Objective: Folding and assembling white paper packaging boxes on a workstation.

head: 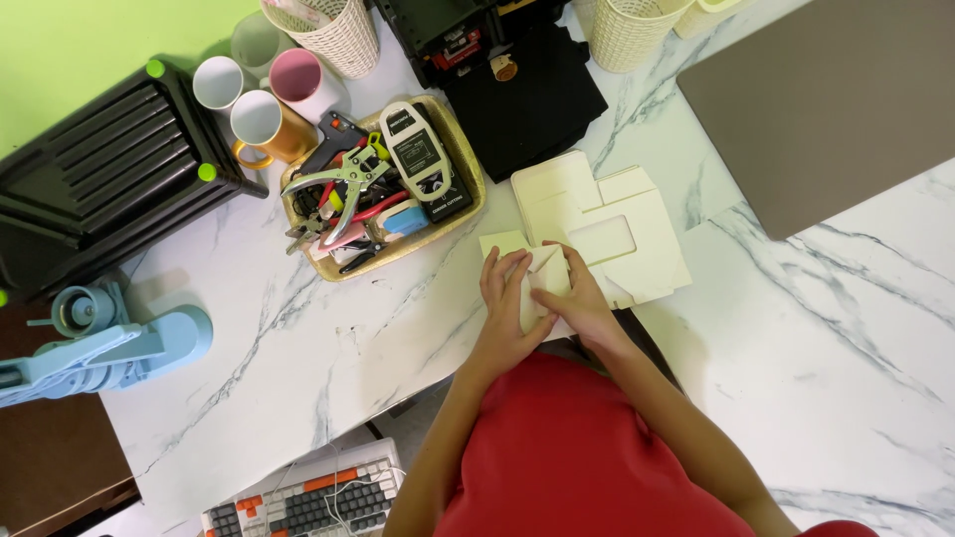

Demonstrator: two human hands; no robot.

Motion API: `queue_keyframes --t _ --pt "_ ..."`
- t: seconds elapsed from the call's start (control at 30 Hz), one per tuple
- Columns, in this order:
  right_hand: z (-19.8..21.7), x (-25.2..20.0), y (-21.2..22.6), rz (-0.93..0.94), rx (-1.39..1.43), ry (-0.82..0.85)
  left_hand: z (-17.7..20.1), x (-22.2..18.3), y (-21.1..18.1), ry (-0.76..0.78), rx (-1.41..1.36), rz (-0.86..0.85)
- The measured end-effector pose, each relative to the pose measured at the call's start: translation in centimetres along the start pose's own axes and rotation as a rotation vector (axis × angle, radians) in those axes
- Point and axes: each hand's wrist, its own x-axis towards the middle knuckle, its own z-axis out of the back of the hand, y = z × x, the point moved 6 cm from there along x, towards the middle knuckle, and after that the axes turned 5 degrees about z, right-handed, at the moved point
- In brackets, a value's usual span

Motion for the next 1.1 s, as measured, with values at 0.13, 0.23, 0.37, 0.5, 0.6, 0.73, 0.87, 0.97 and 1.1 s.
queue_keyframes --t 0.13,0.23,0.37,0.5,0.6,0.73,0.87,0.97,1.1 --pt "0.1 0.2 -0.5 0.031 0.035 -0.024 -0.2 0.0 0.3 -0.013 0.017 -0.015" --pt "-0.2 0.1 0.0 0.02 0.026 -0.02 0.2 -0.1 0.2 -0.029 0.006 -0.025" --pt "-0.4 0.1 0.7 0.012 0.127 0.033 0.4 -0.1 0.1 -0.018 -0.005 -0.017" --pt "-0.5 0.0 2.0 0.025 0.186 0.058 0.8 0.0 -0.9 -0.058 0.037 -0.049" --pt "-0.5 0.0 4.5 0.077 0.104 0.039 1.5 0.5 -2.0 -0.078 0.053 -0.072" --pt "-0.1 0.5 6.6 0.112 0.01 -0.001 1.9 1.2 -3.5 -0.099 0.061 -0.13" --pt "0.2 1.1 7.6 0.196 0.002 -0.016 2.4 1.8 -3.8 -0.155 0.037 -0.187" --pt "0.4 0.9 7.7 0.278 -0.007 -0.048 2.7 2.1 -3.7 -0.296 -0.066 -0.17" --pt "-0.1 0.0 9.4 0.353 -0.08 -0.048 3.8 3.6 -4.2 -0.366 -0.171 0.012"
